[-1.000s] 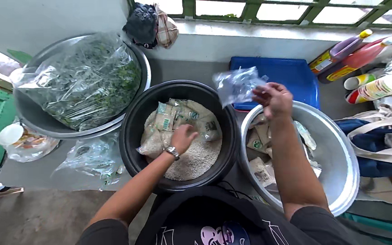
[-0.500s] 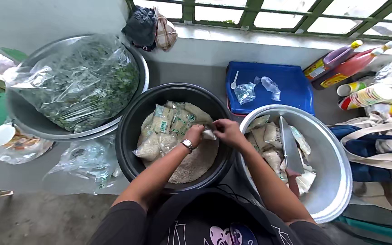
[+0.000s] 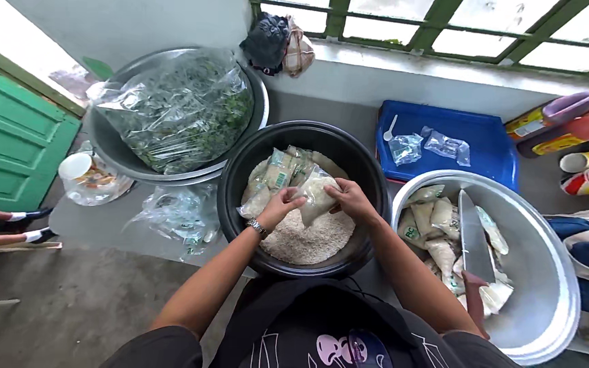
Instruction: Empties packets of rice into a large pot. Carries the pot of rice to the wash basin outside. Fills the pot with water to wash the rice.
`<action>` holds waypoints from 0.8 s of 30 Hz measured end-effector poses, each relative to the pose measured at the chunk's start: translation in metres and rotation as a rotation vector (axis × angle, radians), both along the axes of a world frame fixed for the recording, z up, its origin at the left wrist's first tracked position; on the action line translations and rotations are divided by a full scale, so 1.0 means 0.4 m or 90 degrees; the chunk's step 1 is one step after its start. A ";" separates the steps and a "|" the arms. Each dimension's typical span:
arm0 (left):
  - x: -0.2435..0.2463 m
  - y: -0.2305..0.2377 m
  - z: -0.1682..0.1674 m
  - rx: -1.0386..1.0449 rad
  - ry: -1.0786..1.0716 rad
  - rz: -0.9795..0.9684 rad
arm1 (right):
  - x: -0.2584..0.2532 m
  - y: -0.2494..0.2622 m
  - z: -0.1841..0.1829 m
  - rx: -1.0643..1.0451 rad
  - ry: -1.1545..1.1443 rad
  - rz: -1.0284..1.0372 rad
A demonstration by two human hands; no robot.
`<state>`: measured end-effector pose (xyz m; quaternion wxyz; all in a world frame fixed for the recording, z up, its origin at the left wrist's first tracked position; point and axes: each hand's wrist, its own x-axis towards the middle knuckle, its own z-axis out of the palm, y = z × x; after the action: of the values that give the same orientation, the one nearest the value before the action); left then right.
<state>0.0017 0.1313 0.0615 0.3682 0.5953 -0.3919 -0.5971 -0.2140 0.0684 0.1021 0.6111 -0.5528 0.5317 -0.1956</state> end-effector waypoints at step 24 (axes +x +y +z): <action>0.042 -0.041 0.057 0.084 0.106 -0.056 | 0.001 0.055 -0.094 -0.031 -0.102 -0.095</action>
<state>0.0186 0.1151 0.0843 0.3328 0.5493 -0.3453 -0.6843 -0.2138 0.0904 0.0647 0.6217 -0.5087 0.5162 -0.2971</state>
